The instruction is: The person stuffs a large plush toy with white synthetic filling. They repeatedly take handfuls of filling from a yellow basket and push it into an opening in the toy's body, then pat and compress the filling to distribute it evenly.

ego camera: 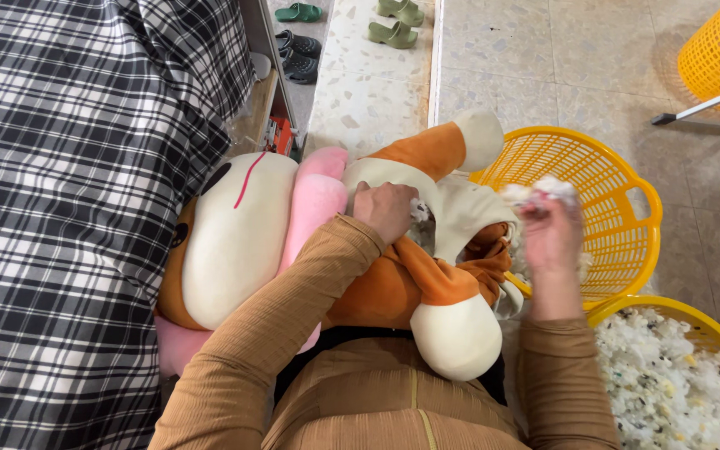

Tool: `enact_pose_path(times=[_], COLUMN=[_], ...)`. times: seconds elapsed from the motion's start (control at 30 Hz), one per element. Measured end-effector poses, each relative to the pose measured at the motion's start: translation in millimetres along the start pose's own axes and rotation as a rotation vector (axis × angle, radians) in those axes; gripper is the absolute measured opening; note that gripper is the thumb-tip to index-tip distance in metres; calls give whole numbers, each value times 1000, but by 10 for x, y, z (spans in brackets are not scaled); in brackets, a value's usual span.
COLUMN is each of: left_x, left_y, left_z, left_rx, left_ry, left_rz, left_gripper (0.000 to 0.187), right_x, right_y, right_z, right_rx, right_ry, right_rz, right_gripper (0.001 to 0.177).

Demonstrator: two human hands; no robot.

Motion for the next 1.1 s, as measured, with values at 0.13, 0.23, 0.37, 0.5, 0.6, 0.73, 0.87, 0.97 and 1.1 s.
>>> enact_pose_path(times=[0.13,0.23,0.37,0.5,0.6,0.73,0.87,0.97,1.1], left_x=[28,20,-3,-9,-17,47,79,100,101], left_y=[-4,1,2,11,-7,8,22,51,70], left_z=[-5,-20,-43,-52,-50,-108,-96,-56,-23], left_rx=[-5,-10,-39,-74,-82,-129,-81,-27,-5], left_ry=[4,12,55,69,51,17,-117,-300,-421], left_rz=[35,39,26,5,35,-36,-71,-57,-69], left_gripper=[39,39,39,41,40,38,33,38,56], right_x=[515,874,1135,1041,770,25,-770,-1069,-1151], right_y=[306,504,649,662,513,7,-561,-755,-771], right_z=[325,352,262,168,185,260,50,-283,-663], right_rx=[301,315,299,366,343,518,475,83,-73], right_ry=[-283,-507,-949,-1371,-1577,-1589,-1140,-969,-765], right_rz=[-135,-216,-99,89,124,226,513,586,631], right_gripper=[27,22,48,66,70,76,62,60,35])
Point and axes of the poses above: each hand's wrist, its own y-axis towards the middle knuckle, its own x-axis out of the back of the hand, z = x × y, the point moved 4 cm from there along y, towards the middle knuckle, and after that the axes turned 11 degrees about -z, right-handed, at the moved point
